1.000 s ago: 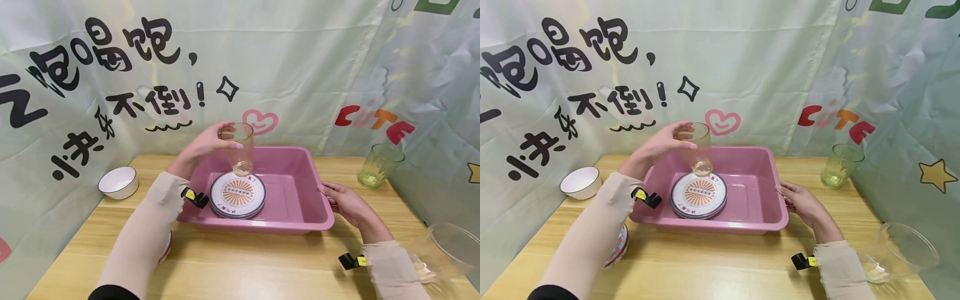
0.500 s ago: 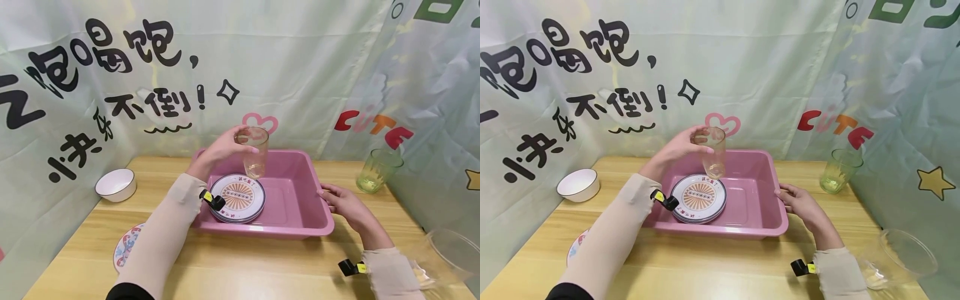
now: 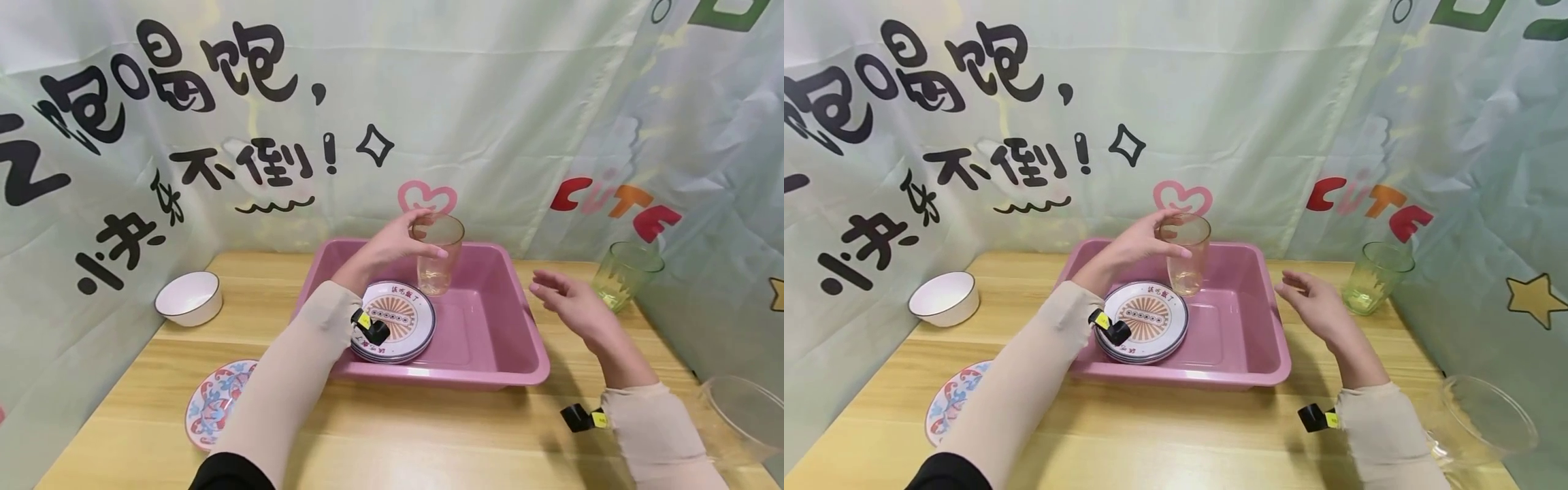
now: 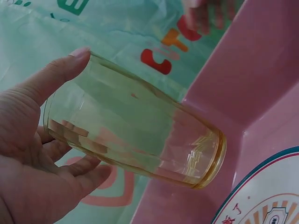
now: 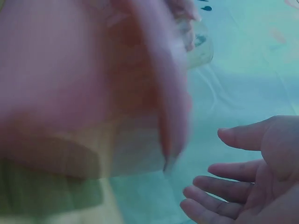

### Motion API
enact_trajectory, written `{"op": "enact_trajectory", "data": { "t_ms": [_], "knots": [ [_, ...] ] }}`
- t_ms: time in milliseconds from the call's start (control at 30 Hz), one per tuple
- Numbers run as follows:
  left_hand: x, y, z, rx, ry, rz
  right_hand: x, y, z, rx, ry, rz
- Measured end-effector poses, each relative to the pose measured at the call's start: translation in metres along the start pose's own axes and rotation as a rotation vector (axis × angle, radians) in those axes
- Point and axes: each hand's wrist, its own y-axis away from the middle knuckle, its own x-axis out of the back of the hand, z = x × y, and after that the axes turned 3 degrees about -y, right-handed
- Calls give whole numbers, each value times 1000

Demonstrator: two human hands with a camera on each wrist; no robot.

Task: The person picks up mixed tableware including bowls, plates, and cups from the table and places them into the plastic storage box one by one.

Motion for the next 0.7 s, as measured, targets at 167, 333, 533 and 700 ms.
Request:
{"op": "enact_trajectory", "data": {
  "t_ms": [167,333,533,700],
  "knots": [
    [-9,-4,-1,27,3,-4,10,-7,-31,21,101,-24],
    [-15,-10,-6,34,23,-24,13,-23,-55,47,175,-70],
    [-24,-11,-14,33,56,-23,2,-44,-73,81,302,-131],
    [-29,-12,-21,33,89,-3,-7,-59,-81,82,324,-174]
  ]
}}
